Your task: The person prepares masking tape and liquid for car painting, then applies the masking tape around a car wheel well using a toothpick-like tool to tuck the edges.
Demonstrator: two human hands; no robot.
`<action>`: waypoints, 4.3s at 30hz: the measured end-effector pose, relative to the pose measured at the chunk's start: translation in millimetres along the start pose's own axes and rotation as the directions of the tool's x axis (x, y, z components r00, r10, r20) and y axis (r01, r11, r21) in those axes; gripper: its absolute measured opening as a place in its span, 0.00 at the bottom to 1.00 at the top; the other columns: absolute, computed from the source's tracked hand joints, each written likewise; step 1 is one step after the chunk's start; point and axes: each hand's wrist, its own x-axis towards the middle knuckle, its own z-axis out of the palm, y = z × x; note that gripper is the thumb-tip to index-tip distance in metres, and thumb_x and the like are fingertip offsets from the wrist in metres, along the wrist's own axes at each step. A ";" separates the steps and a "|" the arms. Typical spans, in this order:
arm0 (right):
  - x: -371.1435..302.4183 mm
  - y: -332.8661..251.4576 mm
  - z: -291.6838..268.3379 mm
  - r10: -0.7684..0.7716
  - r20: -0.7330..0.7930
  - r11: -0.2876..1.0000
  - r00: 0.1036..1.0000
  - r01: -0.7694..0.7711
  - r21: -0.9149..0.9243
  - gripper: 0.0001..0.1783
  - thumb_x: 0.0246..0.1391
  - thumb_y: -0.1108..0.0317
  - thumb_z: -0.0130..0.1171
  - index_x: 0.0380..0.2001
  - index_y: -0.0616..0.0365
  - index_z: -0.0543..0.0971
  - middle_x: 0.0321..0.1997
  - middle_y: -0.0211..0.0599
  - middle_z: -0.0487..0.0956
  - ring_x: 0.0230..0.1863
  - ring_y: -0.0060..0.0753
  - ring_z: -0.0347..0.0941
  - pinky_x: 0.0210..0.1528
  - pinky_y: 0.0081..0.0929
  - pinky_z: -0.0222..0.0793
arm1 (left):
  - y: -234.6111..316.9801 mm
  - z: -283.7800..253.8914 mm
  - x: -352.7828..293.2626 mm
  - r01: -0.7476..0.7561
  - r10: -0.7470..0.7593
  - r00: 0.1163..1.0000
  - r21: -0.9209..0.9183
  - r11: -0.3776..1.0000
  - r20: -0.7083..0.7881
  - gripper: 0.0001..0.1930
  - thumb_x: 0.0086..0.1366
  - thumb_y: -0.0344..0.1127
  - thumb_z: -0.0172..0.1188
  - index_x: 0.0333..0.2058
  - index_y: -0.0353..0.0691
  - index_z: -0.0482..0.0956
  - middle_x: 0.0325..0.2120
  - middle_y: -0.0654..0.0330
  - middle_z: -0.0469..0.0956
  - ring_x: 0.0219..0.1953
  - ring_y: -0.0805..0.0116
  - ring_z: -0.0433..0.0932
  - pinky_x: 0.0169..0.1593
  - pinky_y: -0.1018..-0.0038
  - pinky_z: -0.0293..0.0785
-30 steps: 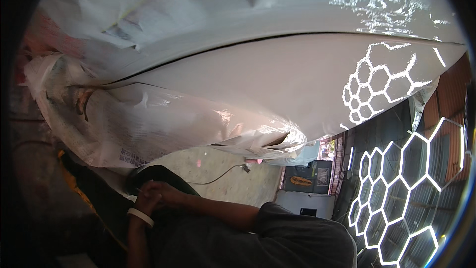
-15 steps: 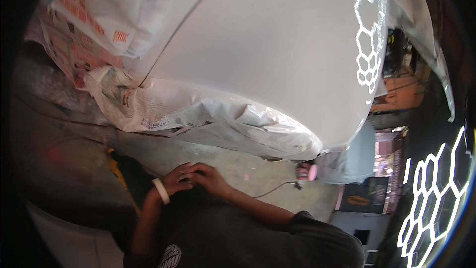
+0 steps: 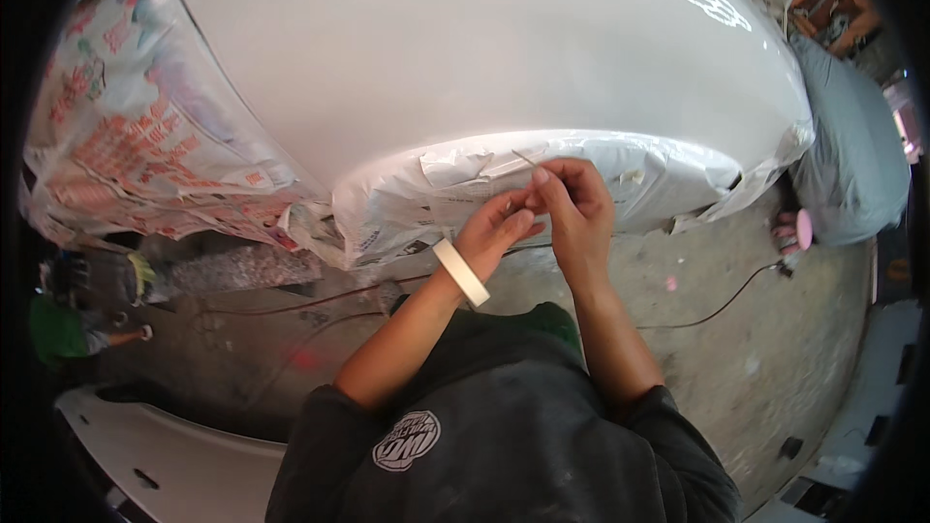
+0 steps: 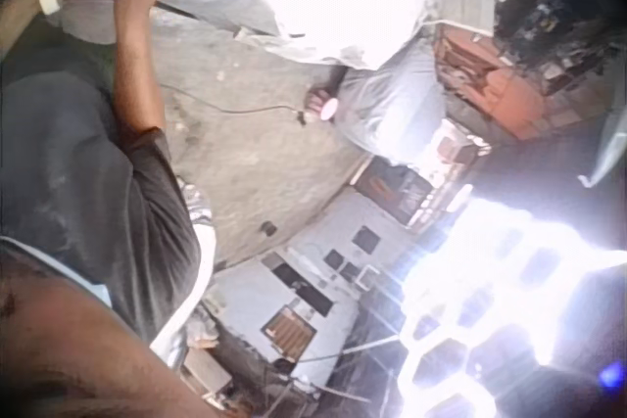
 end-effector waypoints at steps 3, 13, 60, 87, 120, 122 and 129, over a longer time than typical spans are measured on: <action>3.1 3.1 7.5 0.017 -0.052 0.987 0.998 -0.008 0.163 0.05 0.59 0.71 0.58 0.35 0.62 0.76 0.28 0.27 0.75 0.29 0.16 0.70 0.32 0.15 0.67 | 5.2 -1.1 2.8 0.020 -0.017 0.999 0.068 0.998 -0.035 0.26 0.70 0.43 0.53 0.60 0.34 0.63 0.57 0.55 0.67 0.61 0.62 0.65 0.63 0.63 0.65; -8.5 -12.6 -3.3 -0.131 -0.332 0.941 0.934 0.223 0.256 0.04 0.57 0.73 0.60 0.35 0.60 0.77 0.34 0.25 0.73 0.31 0.14 0.65 0.34 0.15 0.62 | 49.4 -21.6 0.0 0.103 -0.182 0.976 0.478 0.872 0.121 0.32 0.67 0.49 0.56 0.59 0.30 0.63 0.60 0.48 0.64 0.65 0.56 0.60 0.66 0.59 0.60; 13.0 37.3 93.9 -0.235 -0.680 0.961 0.695 0.269 -0.058 0.02 0.47 0.77 0.60 0.27 0.63 0.78 0.25 0.35 0.74 0.26 0.28 0.70 0.29 0.23 0.65 | 72.8 -56.0 10.8 0.169 -0.361 0.891 0.538 0.826 0.274 0.60 0.53 0.80 0.42 0.66 0.30 0.42 0.66 0.55 0.49 0.68 0.62 0.51 0.67 0.66 0.52; 11.2 38.9 96.3 -0.216 -0.684 0.960 0.697 0.280 -0.018 0.03 0.48 0.75 0.60 0.27 0.63 0.78 0.25 0.33 0.72 0.25 0.26 0.69 0.28 0.22 0.65 | 71.2 -57.4 9.8 0.186 -0.341 0.895 0.452 0.872 0.288 0.56 0.56 0.76 0.48 0.67 0.34 0.43 0.63 0.59 0.53 0.66 0.66 0.55 0.65 0.69 0.56; 11.0 45.1 93.9 -0.258 -0.664 0.952 0.701 0.300 -0.053 0.03 0.50 0.75 0.62 0.28 0.63 0.80 0.26 0.33 0.74 0.26 0.26 0.71 0.30 0.22 0.66 | 72.9 -64.8 11.6 0.168 -0.378 0.864 0.520 0.838 0.331 0.54 0.59 0.75 0.45 0.65 0.30 0.48 0.64 0.56 0.54 0.66 0.64 0.55 0.65 0.68 0.55; 10.2 43.1 94.1 -0.226 -0.666 0.959 0.711 0.281 -0.025 0.03 0.50 0.75 0.61 0.28 0.63 0.79 0.26 0.33 0.74 0.26 0.26 0.71 0.30 0.22 0.66 | 72.2 -63.6 11.2 0.181 -0.373 0.870 0.493 0.851 0.322 0.54 0.59 0.75 0.45 0.66 0.30 0.47 0.64 0.57 0.53 0.66 0.65 0.55 0.65 0.68 0.55; 13.4 41.2 97.1 -0.231 -0.697 0.964 0.679 0.258 -0.068 0.03 0.49 0.76 0.61 0.28 0.64 0.79 0.26 0.34 0.74 0.26 0.26 0.70 0.29 0.22 0.66 | 73.1 -58.6 13.4 0.187 -0.363 0.871 0.461 0.868 0.330 0.55 0.59 0.75 0.45 0.67 0.32 0.42 0.66 0.57 0.50 0.67 0.64 0.53 0.67 0.68 0.53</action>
